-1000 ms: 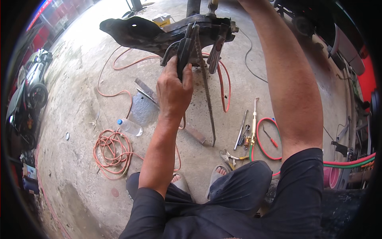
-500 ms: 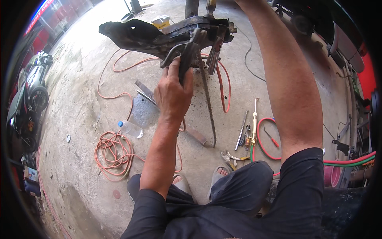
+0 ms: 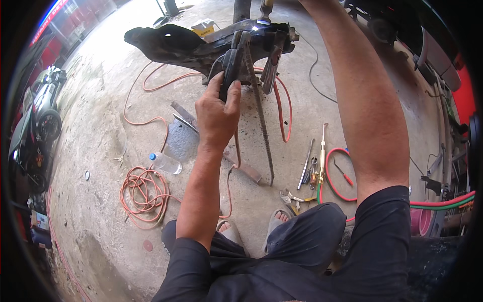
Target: Welding and hammering a metal automotive suspension component.
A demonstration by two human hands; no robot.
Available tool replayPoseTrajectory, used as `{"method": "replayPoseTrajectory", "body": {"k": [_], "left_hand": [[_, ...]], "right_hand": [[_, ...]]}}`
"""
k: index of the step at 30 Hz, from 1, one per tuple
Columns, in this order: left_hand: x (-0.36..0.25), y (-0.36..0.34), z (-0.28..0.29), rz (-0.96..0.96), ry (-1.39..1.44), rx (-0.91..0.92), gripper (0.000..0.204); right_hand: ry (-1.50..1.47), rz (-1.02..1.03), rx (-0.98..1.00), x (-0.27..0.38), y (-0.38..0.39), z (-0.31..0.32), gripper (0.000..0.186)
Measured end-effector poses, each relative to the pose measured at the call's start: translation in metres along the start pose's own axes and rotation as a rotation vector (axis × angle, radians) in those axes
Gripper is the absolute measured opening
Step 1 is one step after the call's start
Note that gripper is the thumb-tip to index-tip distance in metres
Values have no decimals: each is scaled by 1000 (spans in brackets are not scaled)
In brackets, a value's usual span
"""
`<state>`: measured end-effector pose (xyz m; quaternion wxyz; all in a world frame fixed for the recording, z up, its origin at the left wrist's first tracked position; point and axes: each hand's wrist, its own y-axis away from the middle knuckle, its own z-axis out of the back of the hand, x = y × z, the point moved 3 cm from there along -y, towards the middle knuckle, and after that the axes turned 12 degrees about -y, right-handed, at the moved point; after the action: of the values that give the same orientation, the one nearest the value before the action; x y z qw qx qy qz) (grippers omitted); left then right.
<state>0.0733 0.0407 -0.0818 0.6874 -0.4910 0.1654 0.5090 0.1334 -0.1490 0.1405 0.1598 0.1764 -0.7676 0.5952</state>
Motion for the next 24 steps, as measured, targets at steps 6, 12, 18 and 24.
{"method": "replayPoseTrajectory", "body": {"k": [6, 12, 18, 24], "left_hand": [[8, 0, 2, 3, 1, -47, 34], [6, -1, 3, -34, -59, -66, 36], [3, 1, 6, -6, -49, -32, 39], [8, -1, 2, 30, 19, -30, 35]], "right_hand": [[-13, 6, -33, 0, -2, 1, 27], [32, 28, -23, 0, -2, 0, 27], [51, -9, -16, 5, 1, -2, 28], [33, -25, -40, 3, 0, -2, 29]]}}
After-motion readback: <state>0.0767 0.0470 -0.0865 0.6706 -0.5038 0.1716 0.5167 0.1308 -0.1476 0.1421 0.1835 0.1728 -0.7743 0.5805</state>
